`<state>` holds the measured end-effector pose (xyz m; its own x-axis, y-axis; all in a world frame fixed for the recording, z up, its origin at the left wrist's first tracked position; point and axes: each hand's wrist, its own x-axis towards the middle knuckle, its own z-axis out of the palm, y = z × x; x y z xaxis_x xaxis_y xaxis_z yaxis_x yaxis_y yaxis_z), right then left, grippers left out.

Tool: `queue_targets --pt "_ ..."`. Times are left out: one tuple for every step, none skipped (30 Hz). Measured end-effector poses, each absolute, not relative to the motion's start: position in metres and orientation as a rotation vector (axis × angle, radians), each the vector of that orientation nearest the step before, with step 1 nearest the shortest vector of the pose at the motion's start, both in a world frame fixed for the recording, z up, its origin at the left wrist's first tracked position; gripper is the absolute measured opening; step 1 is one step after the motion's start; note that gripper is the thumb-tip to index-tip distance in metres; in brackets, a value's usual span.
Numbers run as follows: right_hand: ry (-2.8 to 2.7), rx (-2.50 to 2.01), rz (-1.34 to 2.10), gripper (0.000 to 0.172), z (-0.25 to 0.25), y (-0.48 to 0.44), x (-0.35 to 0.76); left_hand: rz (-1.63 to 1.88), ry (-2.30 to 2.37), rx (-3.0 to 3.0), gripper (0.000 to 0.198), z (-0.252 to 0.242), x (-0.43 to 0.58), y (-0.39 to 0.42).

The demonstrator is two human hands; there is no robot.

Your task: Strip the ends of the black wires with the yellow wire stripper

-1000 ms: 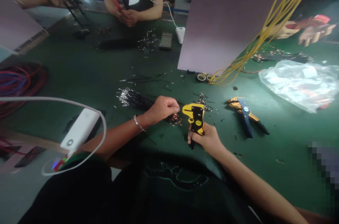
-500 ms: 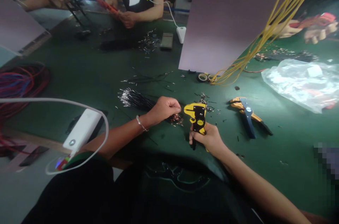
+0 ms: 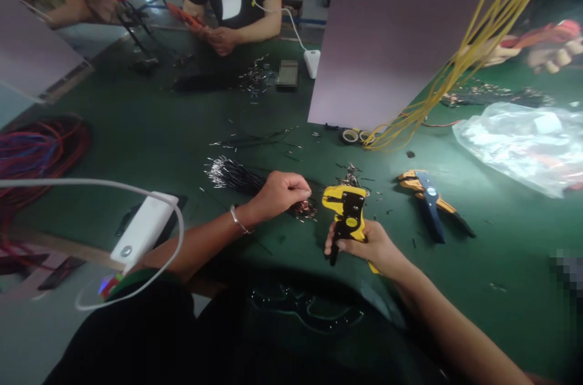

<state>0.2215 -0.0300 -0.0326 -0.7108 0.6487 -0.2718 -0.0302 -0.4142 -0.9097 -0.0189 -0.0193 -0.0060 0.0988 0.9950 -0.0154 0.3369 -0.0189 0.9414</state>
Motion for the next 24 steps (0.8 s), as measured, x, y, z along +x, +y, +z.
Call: queue_targets --pt "-1.356 -0.856 2.188 0.024 -0.032 -0.029 0.223 0.987 1.394 1.563 0.009 -0.004 -0.019 -0.020" --pt "-1.330 -0.853 2.210 0.024 -0.031 -0.028 0.225 1.025 1.405 1.640 0.010 -0.001 -0.020 -0.021" --pt "-1.298 -0.851 2.230 0.024 -0.032 -0.027 0.227 1.068 1.409 1.733 0.011 0.001 -0.020 -0.022" --pt "-1.263 -0.845 2.244 0.024 -0.032 -0.026 0.228 1.111 1.409 1.834 0.013 0.003 -0.020 -0.023" --pt "-1.231 -0.837 2.254 0.025 -0.033 -0.025 0.230 1.148 1.411 1.938 0.014 0.005 -0.020 -0.024" --pt "-1.208 -0.825 2.264 0.025 -0.034 -0.024 0.231 1.177 1.415 2.040 0.016 0.007 -0.020 -0.025" --pt "-1.192 -0.815 2.271 0.026 -0.035 -0.023 0.231 1.199 1.427 2.137 0.017 0.008 -0.019 -0.026" --pt "-1.181 -0.811 2.275 0.026 -0.036 -0.023 0.231 1.215 1.441 2.230 0.019 0.008 -0.019 -0.027" --pt "-1.174 -0.809 2.278 0.026 -0.036 -0.024 0.231 1.229 1.450 2.314 0.019 0.009 -0.019 -0.027" --pt "-1.170 -0.805 2.282 0.026 -0.036 -0.024 0.231 1.242 1.450 2.383 0.019 0.008 -0.018 -0.027" --pt "-1.168 -0.797 2.289 0.026 -0.035 -0.025 0.230 1.257 1.439 2.434 0.019 0.008 -0.018 -0.028" --pt "-1.166 -0.784 2.296 0.027 -0.034 -0.026 0.229 1.272 1.426 2.466 0.018 0.007 -0.018 -0.028" --pt "-1.165 -0.771 2.301 0.027 -0.033 -0.026 0.229 1.285 1.413 2.481 0.017 0.006 -0.018 -0.028" --pt "-1.163 -0.759 2.303 0.027 -0.031 -0.027 0.228 1.296 1.400 2.486 0.016 0.005 -0.017 -0.028" --pt "-1.159 -0.750 2.305 0.027 -0.031 -0.028 0.227 1.300 1.391 2.484 0.016 0.005 -0.017 -0.028" --pt "-1.152 -0.747 2.306 0.026 -0.030 -0.028 0.227 1.300 1.385 2.480 0.016 0.004 -0.017 -0.028" --pt "-1.146 -0.746 2.309 0.026 -0.030 -0.029 0.226 1.298 1.380 2.476 0.016 0.003 -0.016 -0.028" --pt "-1.141 -0.747 2.313 0.026 -0.030 -0.029 0.226 1.297 1.375 2.473 0.015 0.003 -0.016 -0.028" --pt "-1.136 -0.745 2.317 0.026 -0.031 -0.029 0.226 1.299 1.372 2.472 0.015 0.003 -0.015 -0.028" --pt "-1.134 -0.742 2.322 0.026 -0.032 -0.029 0.225 1.301 1.371 2.473 0.015 0.003 -0.015 -0.028" --pt "-1.134 -0.739 2.328 0.026 -0.033 -0.030 0.225 1.301 1.371 2.475 0.015 0.003 -0.014 -0.028" --pt "-1.138 -0.738 2.334 0.027 -0.033 -0.030 0.225 1.298 1.370 2.479 0.015 0.003 -0.013 -0.028" --pt "-1.145 -0.738 2.341 0.028 -0.034 -0.031 0.224 1.291 1.369 2.483 0.015 0.002 -0.013 -0.028" --pt "-1.153 -0.742 2.347 0.029 -0.034 -0.031 0.223 1.279 1.371 2.485 0.015 0.002 -0.013 -0.029"
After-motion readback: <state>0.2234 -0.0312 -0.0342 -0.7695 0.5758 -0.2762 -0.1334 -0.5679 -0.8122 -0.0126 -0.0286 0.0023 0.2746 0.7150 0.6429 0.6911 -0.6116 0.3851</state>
